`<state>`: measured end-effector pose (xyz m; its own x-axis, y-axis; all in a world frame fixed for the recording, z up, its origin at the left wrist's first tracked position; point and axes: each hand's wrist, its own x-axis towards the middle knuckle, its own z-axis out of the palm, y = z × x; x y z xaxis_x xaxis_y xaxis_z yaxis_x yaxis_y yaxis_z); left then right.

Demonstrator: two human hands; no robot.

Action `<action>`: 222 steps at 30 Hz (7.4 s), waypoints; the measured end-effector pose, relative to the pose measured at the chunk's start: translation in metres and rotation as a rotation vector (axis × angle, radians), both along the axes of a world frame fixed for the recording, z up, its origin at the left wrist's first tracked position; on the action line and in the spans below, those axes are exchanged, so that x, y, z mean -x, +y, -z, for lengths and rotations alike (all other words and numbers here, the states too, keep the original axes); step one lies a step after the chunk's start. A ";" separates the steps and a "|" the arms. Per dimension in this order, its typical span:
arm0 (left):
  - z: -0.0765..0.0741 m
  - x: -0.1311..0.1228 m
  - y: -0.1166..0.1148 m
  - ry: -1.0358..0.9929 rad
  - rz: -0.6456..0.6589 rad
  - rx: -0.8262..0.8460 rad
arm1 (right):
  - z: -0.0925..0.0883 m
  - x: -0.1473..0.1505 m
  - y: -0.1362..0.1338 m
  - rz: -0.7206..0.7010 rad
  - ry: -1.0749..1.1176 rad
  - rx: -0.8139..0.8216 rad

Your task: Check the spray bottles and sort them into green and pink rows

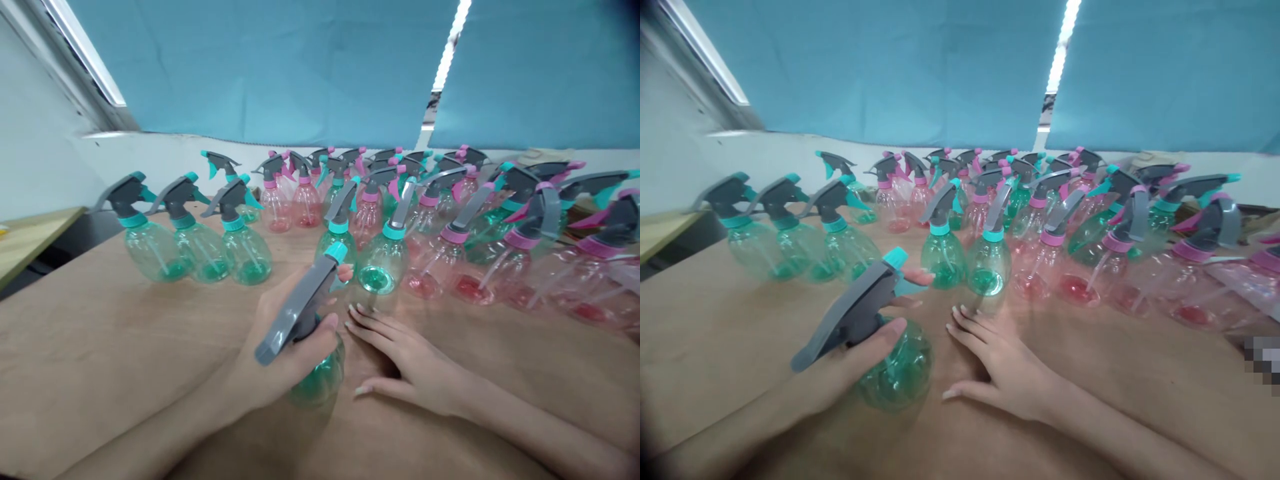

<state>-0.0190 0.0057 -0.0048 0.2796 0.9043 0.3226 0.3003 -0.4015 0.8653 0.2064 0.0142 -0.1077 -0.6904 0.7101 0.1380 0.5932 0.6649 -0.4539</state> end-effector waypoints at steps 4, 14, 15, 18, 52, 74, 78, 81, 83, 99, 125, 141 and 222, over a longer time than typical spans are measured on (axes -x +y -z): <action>0.001 0.000 0.001 0.014 0.032 -0.004 | 0.001 0.000 0.000 -0.001 0.015 -0.009; -0.001 -0.001 -0.002 0.064 -0.015 0.005 | 0.000 -0.002 0.001 0.003 0.040 0.022; -0.002 -0.001 -0.002 0.070 -0.024 0.018 | 0.000 -0.002 0.001 0.004 0.042 0.026; -0.004 -0.001 -0.003 0.046 -0.030 0.079 | 0.000 -0.002 0.000 0.008 0.052 0.036; -0.005 0.005 -0.003 0.063 -0.137 0.011 | -0.001 -0.001 0.001 0.024 0.068 0.039; -0.003 0.003 -0.003 0.120 -0.083 -0.045 | -0.004 -0.001 0.000 0.015 0.027 0.028; -0.005 0.003 -0.003 0.139 -0.092 -0.040 | -0.004 -0.001 0.000 0.017 0.028 0.029; -0.005 0.003 -0.003 0.135 -0.097 -0.037 | -0.004 0.000 0.001 0.018 0.021 0.029; -0.004 0.003 -0.004 0.097 -0.078 -0.036 | -0.003 0.000 0.001 0.017 0.020 0.028; -0.013 0.007 -0.004 0.027 0.028 0.073 | -0.001 -0.001 0.001 0.026 0.051 0.032; -0.013 0.010 -0.009 0.180 -0.224 0.115 | -0.002 -0.001 0.000 0.020 0.017 0.029; -0.005 0.008 -0.004 0.192 -0.229 0.138 | -0.004 -0.001 -0.001 0.034 0.080 0.045; 0.003 0.007 0.002 0.137 -0.100 -0.033 | -0.004 0.000 0.000 0.017 -0.004 0.016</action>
